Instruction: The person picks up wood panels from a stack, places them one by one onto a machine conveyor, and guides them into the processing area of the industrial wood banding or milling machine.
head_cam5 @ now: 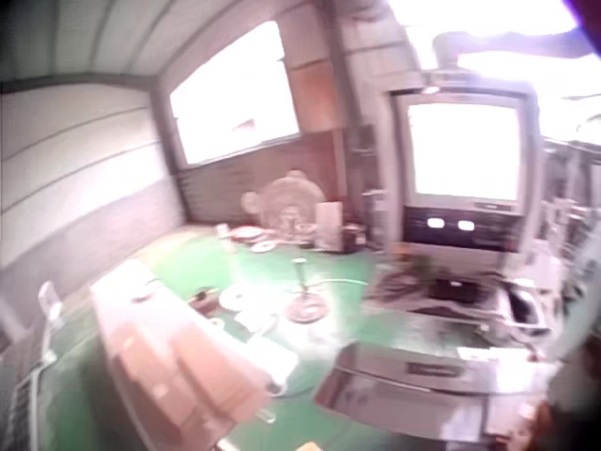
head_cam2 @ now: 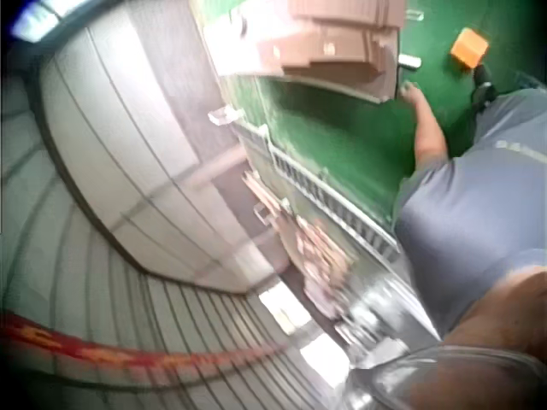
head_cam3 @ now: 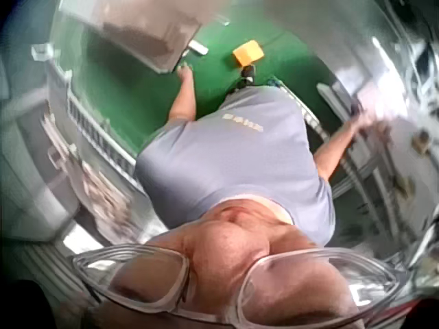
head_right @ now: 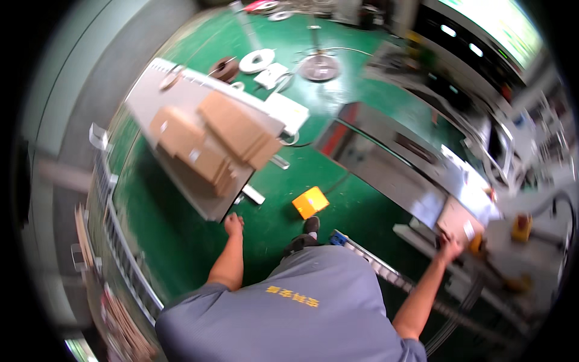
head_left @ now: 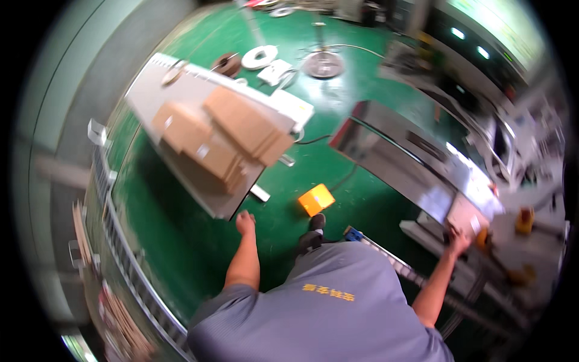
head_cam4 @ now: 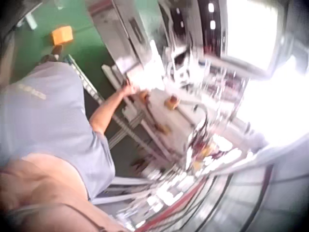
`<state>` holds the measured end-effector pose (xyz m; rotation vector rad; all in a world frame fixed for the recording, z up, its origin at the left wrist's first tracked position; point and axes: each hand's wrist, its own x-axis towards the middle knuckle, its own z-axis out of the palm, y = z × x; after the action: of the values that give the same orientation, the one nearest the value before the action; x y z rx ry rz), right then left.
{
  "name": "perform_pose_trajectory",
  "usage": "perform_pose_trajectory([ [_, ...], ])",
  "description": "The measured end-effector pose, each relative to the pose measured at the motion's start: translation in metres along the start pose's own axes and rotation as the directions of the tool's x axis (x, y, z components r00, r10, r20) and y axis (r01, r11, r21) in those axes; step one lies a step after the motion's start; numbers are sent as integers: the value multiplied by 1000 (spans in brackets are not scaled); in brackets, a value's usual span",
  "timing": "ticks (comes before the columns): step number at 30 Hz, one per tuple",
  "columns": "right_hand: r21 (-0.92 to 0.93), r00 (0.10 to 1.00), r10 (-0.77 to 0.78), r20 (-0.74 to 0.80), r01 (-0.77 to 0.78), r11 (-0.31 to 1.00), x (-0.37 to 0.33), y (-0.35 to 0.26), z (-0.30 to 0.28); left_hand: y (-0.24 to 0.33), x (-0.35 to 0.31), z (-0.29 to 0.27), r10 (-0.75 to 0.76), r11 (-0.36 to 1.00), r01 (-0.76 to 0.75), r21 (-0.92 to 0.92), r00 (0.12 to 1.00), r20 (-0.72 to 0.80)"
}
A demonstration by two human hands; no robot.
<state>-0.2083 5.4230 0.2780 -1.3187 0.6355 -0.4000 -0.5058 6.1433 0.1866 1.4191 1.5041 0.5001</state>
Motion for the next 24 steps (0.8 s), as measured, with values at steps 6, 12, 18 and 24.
perform_pose_trajectory([
  [6, -152, 981, 163, -107, -178, 972, 43, -41, -33, 58, 78, -42, 150, 975, -210, -73, 864, -480],
  [12, -73, 962, 74, -265, -96, 993, 30, -34, -11, 110, 126, -2, 179, 983, -181, 32, 908, -378],
  [18, -254, 993, -76, 86, 96, 962, -101, -26, 61, 98, 96, -25, -18, 849, 57, -526, 997, 79],
  [24, -369, 885, 72, 460, 117, 922, -183, -14, 116, 95, 3, -32, -99, 652, 499, -570, 802, 589],
])
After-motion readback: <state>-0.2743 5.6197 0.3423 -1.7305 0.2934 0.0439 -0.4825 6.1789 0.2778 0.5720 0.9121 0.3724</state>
